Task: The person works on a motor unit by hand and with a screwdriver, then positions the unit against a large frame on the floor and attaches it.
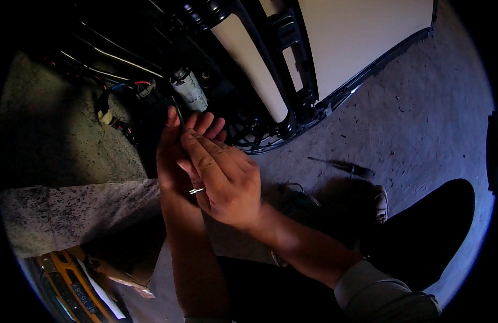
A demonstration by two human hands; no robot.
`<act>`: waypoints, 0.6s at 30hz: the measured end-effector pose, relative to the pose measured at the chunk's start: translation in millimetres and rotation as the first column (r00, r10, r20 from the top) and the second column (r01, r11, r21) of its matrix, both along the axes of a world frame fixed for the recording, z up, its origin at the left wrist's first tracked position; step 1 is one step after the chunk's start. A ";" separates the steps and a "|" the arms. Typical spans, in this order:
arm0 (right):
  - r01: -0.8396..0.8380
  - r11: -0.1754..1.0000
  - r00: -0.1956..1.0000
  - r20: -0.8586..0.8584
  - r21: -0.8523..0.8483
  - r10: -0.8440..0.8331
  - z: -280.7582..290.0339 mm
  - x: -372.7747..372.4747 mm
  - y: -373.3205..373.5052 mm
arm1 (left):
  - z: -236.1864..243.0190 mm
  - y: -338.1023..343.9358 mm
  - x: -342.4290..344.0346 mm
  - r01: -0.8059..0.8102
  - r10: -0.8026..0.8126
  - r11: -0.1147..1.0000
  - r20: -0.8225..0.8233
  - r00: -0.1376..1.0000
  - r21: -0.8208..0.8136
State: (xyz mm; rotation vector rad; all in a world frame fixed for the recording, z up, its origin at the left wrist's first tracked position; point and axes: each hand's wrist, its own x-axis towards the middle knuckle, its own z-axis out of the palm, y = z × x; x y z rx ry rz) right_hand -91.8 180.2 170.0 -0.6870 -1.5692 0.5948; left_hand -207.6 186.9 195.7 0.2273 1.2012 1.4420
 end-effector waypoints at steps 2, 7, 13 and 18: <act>0.009 1.000 1.000 -0.015 0.009 -0.009 0.2 -1.5 0.2 | 2.6 -0.6 3.1 -0.001 0.001 1.000 -0.035 0.999 -0.002; 0.022 0.998 1.000 -0.003 0.058 -0.022 -3.6 -3.9 0.4 | -5.8 -1.6 -7.6 0.020 -0.020 1.000 0.005 1.000 0.009; 0.024 0.999 1.000 0.005 0.047 -0.025 -2.3 -3.5 1.3 | -16.5 -2.2 -23.5 0.057 -0.070 0.995 0.177 0.982 0.078; 0.056 0.998 0.998 0.001 0.024 -0.056 0.5 -5.3 -0.1 | -3.8 2.0 -8.0 0.009 -0.008 1.000 0.054 0.999 -0.024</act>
